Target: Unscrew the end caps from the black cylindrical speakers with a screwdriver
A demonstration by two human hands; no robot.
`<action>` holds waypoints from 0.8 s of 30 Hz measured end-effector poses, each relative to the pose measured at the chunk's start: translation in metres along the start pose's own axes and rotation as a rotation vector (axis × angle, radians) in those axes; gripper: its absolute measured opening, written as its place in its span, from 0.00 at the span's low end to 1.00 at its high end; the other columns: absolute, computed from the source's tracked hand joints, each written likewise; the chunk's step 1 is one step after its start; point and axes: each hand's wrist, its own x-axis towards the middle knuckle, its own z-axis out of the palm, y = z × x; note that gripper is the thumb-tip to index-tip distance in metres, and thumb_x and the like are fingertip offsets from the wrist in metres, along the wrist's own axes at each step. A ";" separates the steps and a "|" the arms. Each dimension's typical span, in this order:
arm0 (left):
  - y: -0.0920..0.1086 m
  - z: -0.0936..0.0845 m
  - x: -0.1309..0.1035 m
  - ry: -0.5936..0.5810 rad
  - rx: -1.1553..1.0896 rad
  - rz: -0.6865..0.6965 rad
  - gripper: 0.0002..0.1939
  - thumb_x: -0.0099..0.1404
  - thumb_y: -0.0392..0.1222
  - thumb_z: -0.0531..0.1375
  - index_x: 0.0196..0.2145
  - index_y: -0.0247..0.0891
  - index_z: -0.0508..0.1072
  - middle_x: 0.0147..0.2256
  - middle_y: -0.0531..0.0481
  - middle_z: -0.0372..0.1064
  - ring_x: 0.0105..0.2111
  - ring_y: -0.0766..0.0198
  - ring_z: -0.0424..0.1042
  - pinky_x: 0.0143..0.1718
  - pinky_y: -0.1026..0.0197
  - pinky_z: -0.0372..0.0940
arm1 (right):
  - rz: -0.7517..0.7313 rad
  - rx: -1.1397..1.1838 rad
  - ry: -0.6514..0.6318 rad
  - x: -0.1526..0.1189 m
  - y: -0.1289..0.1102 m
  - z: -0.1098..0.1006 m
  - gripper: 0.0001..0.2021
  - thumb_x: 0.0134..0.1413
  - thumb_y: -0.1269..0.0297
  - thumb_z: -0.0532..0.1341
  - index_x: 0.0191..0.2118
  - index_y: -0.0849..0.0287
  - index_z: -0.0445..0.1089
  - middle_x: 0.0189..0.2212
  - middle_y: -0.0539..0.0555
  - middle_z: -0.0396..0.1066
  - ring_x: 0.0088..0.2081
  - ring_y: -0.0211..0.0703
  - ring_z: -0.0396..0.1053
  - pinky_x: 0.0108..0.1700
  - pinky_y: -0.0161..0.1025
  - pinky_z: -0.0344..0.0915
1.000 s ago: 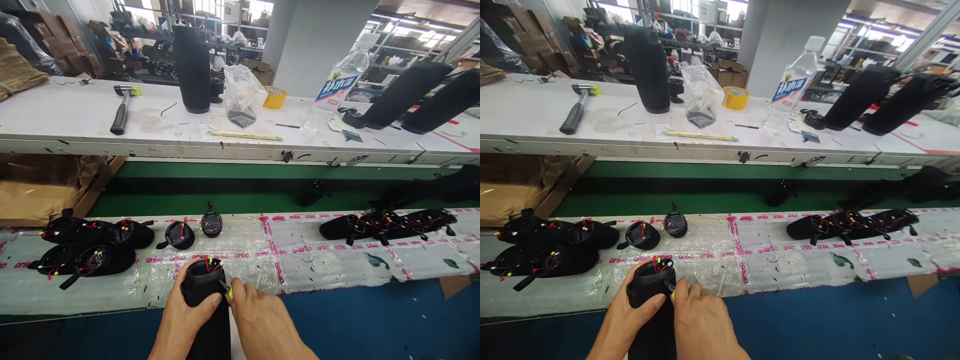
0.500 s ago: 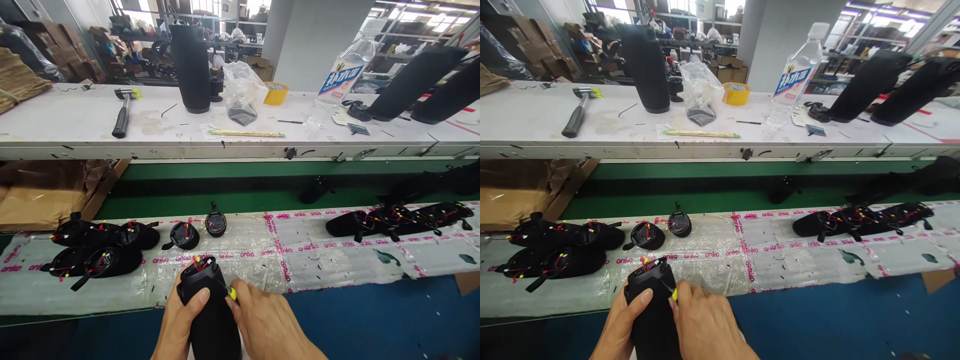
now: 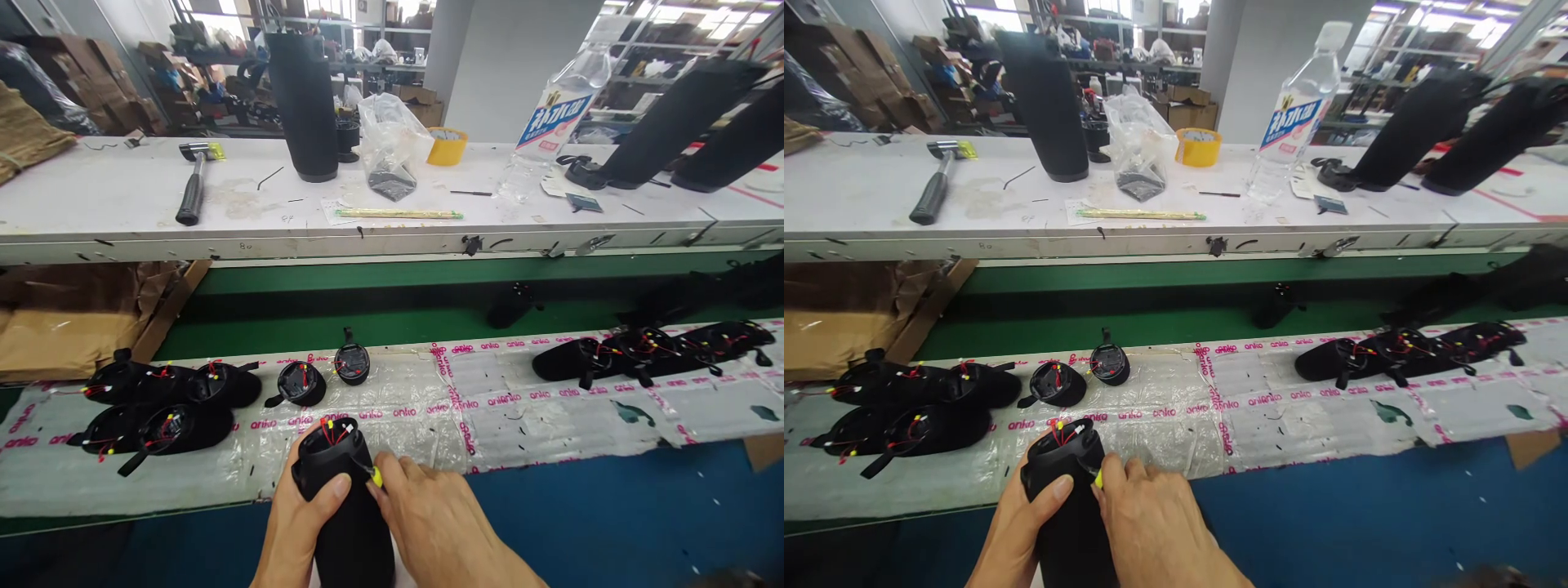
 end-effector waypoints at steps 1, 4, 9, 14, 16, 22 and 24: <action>0.000 0.001 0.000 0.000 0.005 0.005 0.36 0.54 0.57 0.72 0.56 0.41 0.70 0.49 0.46 0.79 0.53 0.44 0.75 0.53 0.53 0.67 | 0.003 0.002 0.008 -0.001 0.000 0.000 0.14 0.60 0.68 0.66 0.41 0.53 0.58 0.23 0.45 0.72 0.19 0.45 0.73 0.19 0.42 0.44; -0.002 0.000 0.002 0.026 0.042 0.039 0.37 0.52 0.57 0.72 0.56 0.41 0.70 0.52 0.45 0.78 0.55 0.42 0.73 0.54 0.52 0.66 | 0.013 0.003 0.021 -0.003 0.000 0.002 0.13 0.61 0.67 0.65 0.41 0.53 0.58 0.23 0.45 0.71 0.18 0.45 0.72 0.18 0.42 0.46; -0.013 -0.011 0.010 0.029 0.209 0.116 0.41 0.52 0.60 0.72 0.59 0.42 0.68 0.55 0.43 0.75 0.57 0.41 0.71 0.61 0.45 0.61 | 0.013 -0.084 0.000 -0.006 -0.004 0.002 0.13 0.60 0.67 0.65 0.41 0.53 0.57 0.22 0.46 0.71 0.18 0.45 0.72 0.18 0.42 0.51; -0.010 -0.011 0.009 0.050 0.322 0.137 0.42 0.49 0.60 0.72 0.59 0.44 0.68 0.55 0.43 0.76 0.58 0.38 0.71 0.59 0.43 0.63 | -0.030 -0.125 -0.123 -0.002 -0.004 -0.008 0.13 0.57 0.71 0.64 0.42 0.55 0.59 0.24 0.48 0.73 0.19 0.46 0.73 0.17 0.42 0.51; -0.005 -0.005 0.005 0.083 0.332 0.121 0.41 0.49 0.57 0.73 0.58 0.45 0.68 0.54 0.44 0.76 0.57 0.37 0.71 0.58 0.43 0.63 | -0.067 -0.107 -0.198 0.001 -0.003 -0.011 0.13 0.55 0.74 0.64 0.42 0.56 0.60 0.24 0.48 0.73 0.18 0.47 0.73 0.16 0.43 0.48; 0.005 0.005 0.004 0.185 0.297 0.138 0.36 0.50 0.52 0.72 0.56 0.44 0.71 0.52 0.45 0.76 0.53 0.41 0.73 0.57 0.47 0.61 | 0.049 -0.073 -0.091 0.004 -0.006 -0.002 0.09 0.63 0.66 0.63 0.38 0.53 0.59 0.22 0.47 0.73 0.17 0.48 0.73 0.17 0.43 0.51; 0.007 0.005 0.005 0.201 0.289 0.144 0.36 0.51 0.53 0.72 0.56 0.44 0.71 0.51 0.46 0.77 0.52 0.42 0.73 0.56 0.48 0.62 | 0.059 -0.040 -0.001 -0.001 -0.006 0.001 0.10 0.64 0.63 0.64 0.39 0.53 0.59 0.21 0.46 0.72 0.17 0.47 0.72 0.18 0.41 0.51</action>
